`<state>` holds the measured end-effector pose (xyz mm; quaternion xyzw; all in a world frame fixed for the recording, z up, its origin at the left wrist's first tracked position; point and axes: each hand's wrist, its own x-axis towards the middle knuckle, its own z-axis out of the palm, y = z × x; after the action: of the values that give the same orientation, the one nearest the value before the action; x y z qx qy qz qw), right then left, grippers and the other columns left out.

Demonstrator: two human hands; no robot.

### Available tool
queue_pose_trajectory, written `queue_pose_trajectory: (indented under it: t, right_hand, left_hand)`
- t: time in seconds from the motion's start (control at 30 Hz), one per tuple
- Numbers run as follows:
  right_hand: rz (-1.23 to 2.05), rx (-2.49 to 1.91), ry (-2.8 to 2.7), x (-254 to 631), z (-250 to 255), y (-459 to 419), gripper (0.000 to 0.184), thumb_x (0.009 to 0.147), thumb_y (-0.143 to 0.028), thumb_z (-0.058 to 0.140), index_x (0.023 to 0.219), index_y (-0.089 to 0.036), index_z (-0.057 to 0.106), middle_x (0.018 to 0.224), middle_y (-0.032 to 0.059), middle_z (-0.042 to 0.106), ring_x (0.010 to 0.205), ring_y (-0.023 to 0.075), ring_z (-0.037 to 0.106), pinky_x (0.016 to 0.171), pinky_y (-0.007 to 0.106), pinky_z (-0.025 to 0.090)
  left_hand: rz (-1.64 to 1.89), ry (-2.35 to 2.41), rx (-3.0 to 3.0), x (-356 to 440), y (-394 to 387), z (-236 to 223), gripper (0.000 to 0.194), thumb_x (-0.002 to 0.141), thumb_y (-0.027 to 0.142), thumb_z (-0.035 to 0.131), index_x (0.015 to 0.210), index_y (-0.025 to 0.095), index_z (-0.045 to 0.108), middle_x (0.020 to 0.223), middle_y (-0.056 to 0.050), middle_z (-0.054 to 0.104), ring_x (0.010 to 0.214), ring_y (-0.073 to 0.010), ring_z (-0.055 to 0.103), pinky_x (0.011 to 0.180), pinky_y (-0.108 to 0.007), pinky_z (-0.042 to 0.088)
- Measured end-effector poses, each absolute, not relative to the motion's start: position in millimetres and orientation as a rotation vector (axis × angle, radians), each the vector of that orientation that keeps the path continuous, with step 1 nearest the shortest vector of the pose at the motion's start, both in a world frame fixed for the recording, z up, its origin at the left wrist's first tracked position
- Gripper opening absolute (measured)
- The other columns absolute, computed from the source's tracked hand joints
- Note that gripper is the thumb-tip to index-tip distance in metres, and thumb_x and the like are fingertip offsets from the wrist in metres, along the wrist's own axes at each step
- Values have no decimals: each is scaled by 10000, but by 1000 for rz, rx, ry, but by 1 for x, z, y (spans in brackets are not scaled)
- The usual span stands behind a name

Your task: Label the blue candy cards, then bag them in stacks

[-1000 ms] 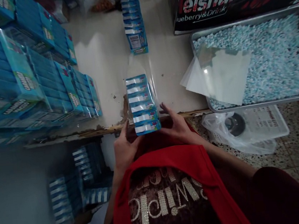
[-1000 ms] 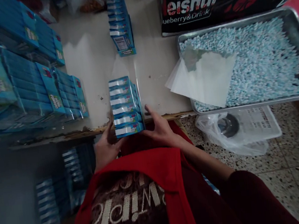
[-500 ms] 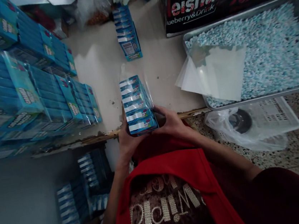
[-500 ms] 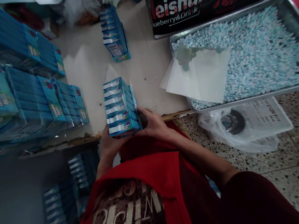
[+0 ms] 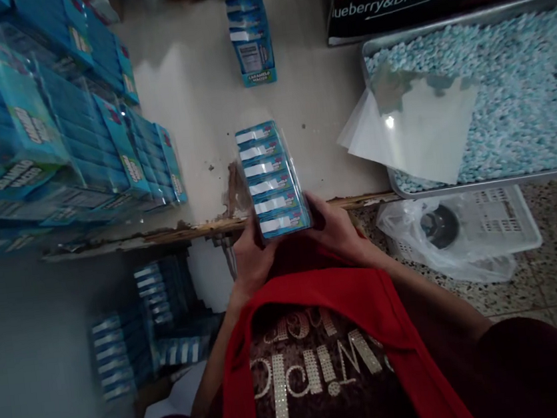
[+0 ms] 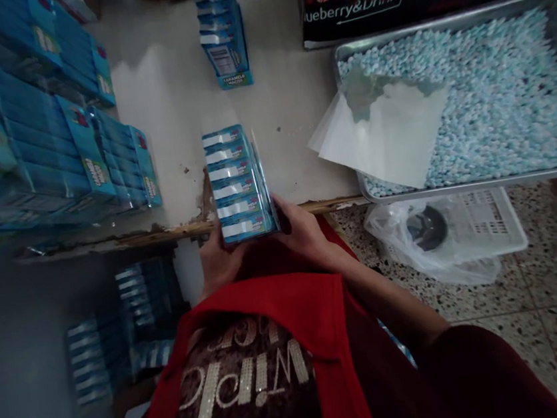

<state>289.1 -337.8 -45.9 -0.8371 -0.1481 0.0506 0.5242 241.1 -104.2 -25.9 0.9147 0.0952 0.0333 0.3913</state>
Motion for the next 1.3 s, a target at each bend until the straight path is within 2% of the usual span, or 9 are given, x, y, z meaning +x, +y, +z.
queue_pose_trajectory:
  t: [0.1,0.47,0.67,0.8,0.93,1.0,1.07,1.13,1.3]
  right_hand:
    - [68,-1948,-306,288,-57,-332,792,868,-243,786,1625,-273,555,1470,84,754,1241,325,782,1075,495,643]
    - [-46,-2014,-226,288,-58,-333,616,866,-296,792,1475,-260,711,1362,74,811,1147,324,824,1039,497,668]
    - [-50,-2127,-306,283,-47,-343,526,859,-367,844,1373,-293,757,1312,74,827,1295,371,757,1150,581,602]
    - [6,-2103,-276,277,-37,-351,569,839,-491,888,1355,-292,754,1279,99,824,1234,384,766,1149,613,585]
    - [223,-1793,-273,285,-27,-371,999,739,-666,936,1612,-393,537,1598,118,644,1452,432,629,1171,622,560]
    - [239,-1588,-242,298,-23,-374,941,847,-758,792,1669,-478,427,1774,75,446,1603,420,474,1243,634,492]
    - [332,-1430,-244,309,-17,-368,848,959,-770,625,1709,-500,335,1847,24,304,1677,378,360,1298,621,429]
    - [500,-1325,-279,315,-11,-357,885,993,-755,572,1756,-465,229,1861,17,267,1693,353,332,1325,599,397]
    - [603,-1361,-285,305,-14,-336,1020,961,-703,671,1789,-416,148,1861,26,262,1686,339,351,1381,566,292]
  left_hand:
    - [154,254,2259,241,-117,-26,611,926,306,783,1519,217,665,1268,-93,837,1141,-298,820,1013,-391,650]
    - [346,80,2299,237,-120,-47,494,1007,339,675,1472,176,711,1228,-144,841,1152,-303,821,1006,-362,656]
    - [256,118,2302,228,-114,-34,958,849,429,902,1685,245,472,1377,-107,795,1251,-330,783,1067,-424,656]
    - [283,87,2194,225,-115,-31,1079,771,513,966,1687,237,469,1628,-170,611,1510,-392,596,1263,-515,520]
    - [175,24,1801,229,-105,-20,1266,823,758,834,1792,255,192,1817,-197,313,1679,-405,333,1353,-579,368]
    - [210,-41,1739,234,-103,-14,1181,906,777,731,1801,294,130,1870,-165,150,1725,-395,174,1382,-606,270]
    - [227,-184,1839,239,-107,-13,1194,872,719,813,1796,309,176,1878,-151,98,1727,-410,111,1385,-615,246]
    - [270,-264,1969,244,-116,-17,1124,877,580,875,1779,302,264,1849,-162,231,1701,-401,244,1366,-584,337]
    - [441,-115,2094,250,-132,-34,599,1076,329,592,1663,405,507,1572,-51,670,1476,-290,630,1233,-466,591]
